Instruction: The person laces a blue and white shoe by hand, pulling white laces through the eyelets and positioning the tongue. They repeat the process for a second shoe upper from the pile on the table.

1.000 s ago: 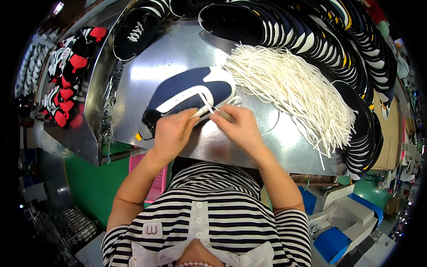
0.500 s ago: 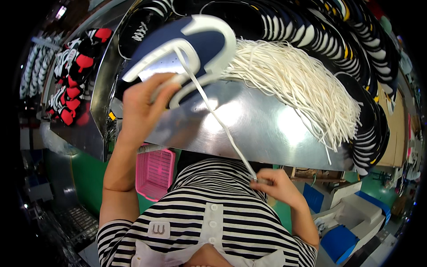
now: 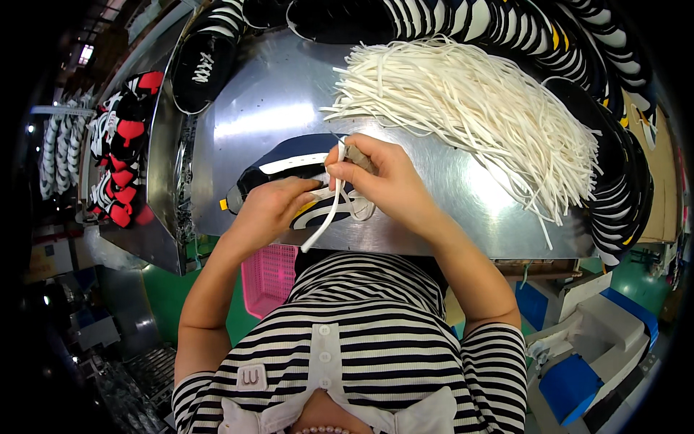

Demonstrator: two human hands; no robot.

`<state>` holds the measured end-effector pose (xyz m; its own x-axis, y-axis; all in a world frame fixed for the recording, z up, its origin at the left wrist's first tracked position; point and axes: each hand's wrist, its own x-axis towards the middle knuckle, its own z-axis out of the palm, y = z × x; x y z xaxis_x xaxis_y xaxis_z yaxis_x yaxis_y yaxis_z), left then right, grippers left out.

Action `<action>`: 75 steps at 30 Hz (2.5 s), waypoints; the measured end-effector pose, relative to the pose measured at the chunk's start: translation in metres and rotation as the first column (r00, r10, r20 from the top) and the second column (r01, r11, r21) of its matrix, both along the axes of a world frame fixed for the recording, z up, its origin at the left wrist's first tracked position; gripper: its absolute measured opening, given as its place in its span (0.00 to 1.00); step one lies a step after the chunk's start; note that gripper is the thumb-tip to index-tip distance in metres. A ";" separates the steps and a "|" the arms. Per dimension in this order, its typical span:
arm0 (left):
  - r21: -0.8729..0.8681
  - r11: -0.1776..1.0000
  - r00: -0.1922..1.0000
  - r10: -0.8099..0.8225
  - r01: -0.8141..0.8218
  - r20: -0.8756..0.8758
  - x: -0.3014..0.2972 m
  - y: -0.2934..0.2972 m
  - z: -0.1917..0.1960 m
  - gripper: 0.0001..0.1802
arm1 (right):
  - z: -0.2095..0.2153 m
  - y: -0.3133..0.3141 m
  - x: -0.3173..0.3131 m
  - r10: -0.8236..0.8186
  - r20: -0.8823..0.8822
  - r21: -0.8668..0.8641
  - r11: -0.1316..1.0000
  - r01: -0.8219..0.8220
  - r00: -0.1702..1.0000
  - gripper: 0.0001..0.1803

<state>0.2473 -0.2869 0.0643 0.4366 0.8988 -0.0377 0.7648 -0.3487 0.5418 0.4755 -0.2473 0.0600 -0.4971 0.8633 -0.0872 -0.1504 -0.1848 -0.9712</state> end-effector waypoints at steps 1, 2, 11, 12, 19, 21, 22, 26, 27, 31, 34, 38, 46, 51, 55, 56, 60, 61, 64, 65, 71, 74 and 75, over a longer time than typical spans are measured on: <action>-0.018 1.000 1.000 0.006 -0.007 -0.010 0.001 0.000 0.004 0.13 | -0.005 0.002 -0.004 -0.030 0.009 0.050 0.998 0.029 1.000 0.08; -0.036 0.999 1.000 0.009 -0.010 -0.018 0.004 0.001 0.011 0.13 | -0.012 0.005 -0.006 -0.064 0.019 0.099 0.993 0.061 0.998 0.08; -0.057 0.997 0.981 0.033 -0.045 -0.191 0.033 0.016 0.015 0.12 | -0.026 0.025 -0.018 -0.260 0.278 0.577 0.815 0.056 0.925 0.13; -0.036 0.998 0.981 0.041 -0.049 -0.188 0.033 0.018 0.007 0.13 | -0.028 0.025 -0.021 -0.300 0.245 0.581 0.807 0.108 0.922 0.14; -0.010 0.985 0.973 0.166 -0.170 -0.162 0.037 0.023 -0.010 0.18 | -0.038 -0.011 0.002 -0.374 0.255 0.230 0.919 0.320 0.892 0.12; 0.097 0.987 0.976 0.143 -0.128 -0.163 0.039 0.024 -0.017 0.21 | -0.039 -0.034 0.008 -0.268 0.296 0.246 0.949 0.198 0.917 0.10; 0.124 0.984 0.975 0.145 -0.125 -0.167 0.039 0.022 -0.019 0.22 | -0.038 -0.044 0.009 -0.215 0.317 0.251 0.958 0.136 0.924 0.08; 0.188 0.976 0.976 0.138 -0.106 -0.166 0.041 0.023 -0.022 0.23 | -0.037 -0.054 0.006 -0.188 0.443 0.251 0.965 0.080 0.876 0.08; 0.187 0.977 0.975 0.138 -0.105 -0.172 0.041 0.022 -0.021 0.23 | -0.039 -0.053 0.006 -0.197 0.454 0.263 0.961 0.081 0.869 0.09; 0.179 0.979 0.979 0.131 -0.102 -0.159 0.042 0.024 -0.022 0.24 | -0.040 -0.050 0.006 -0.217 0.505 0.318 0.946 0.053 0.836 0.08; -0.002 0.995 0.981 0.103 -0.105 -0.163 0.041 0.025 -0.012 0.18 | -0.041 -0.047 0.005 -0.227 0.576 0.365 0.931 0.002 0.785 0.08; -0.130 0.991 0.992 -0.022 0.037 0.121 0.027 0.020 -0.006 0.08 | -0.035 -0.047 -0.001 -0.210 0.684 0.397 0.911 -0.114 0.698 0.09; 0.079 0.992 0.995 -0.097 0.098 -0.020 0.033 -0.006 -0.012 0.09 | -0.041 -0.059 -0.027 -0.283 0.723 0.419 0.905 -0.073 0.630 0.09; 0.400 0.902 0.977 -0.089 0.162 -0.196 0.000 -0.025 -0.006 0.13 | 0.003 -0.065 0.050 -0.257 0.592 0.293 0.952 0.094 0.764 0.11; 0.597 0.716 0.929 -0.331 0.362 -0.166 0.004 -0.024 -0.011 0.16 | -0.003 -0.021 0.073 -0.446 0.306 0.095 0.893 0.439 0.841 0.13; 0.608 0.710 0.929 -0.342 0.354 -0.141 0.008 -0.023 -0.011 0.15 | -0.006 -0.011 0.062 -0.373 0.218 -0.071 0.916 0.396 0.902 0.13; 0.482 0.837 0.963 -0.262 0.259 -0.063 0.004 -0.001 -0.010 0.15 | -0.038 -0.008 0.038 -0.265 0.166 -0.083 0.956 0.281 0.950 0.13; 0.443 0.865 0.971 -0.224 0.237 -0.084 -0.003 0.003 -0.008 0.17 | -0.042 -0.008 0.038 -0.284 0.249 -0.016 0.955 0.298 0.926 0.13; 0.433 0.883 0.983 -0.143 0.178 -0.112 -0.015 0.011 -0.003 0.18 | -0.046 -0.017 0.040 -0.388 0.205 0.040 0.921 0.388 0.899 0.11; 0.416 0.891 0.983 -0.154 0.181 -0.097 -0.015 0.011 -0.003 0.18 | -0.046 -0.022 0.041 -0.394 0.181 -0.014 0.915 0.403 0.901 0.13; 0.215 0.966 0.988 -0.152 0.142 0.030 0.004 0.012 -0.012 0.14 | -0.034 -0.009 0.012 -0.386 0.128 0.004 0.921 0.389 0.913 0.34; -0.436 0.897 0.966 0.046 0.071 0.253 -0.026 0.033 -0.008 0.20 | -0.042 -0.007 0.007 -0.477 0.161 0.100 0.879 0.467 0.864 0.36; -0.679 0.726 0.931 0.167 0.107 0.325 -0.031 0.039 -0.012 0.22 | -0.046 -0.008 0.007 -0.449 0.207 0.125 0.893 0.431 0.869 0.35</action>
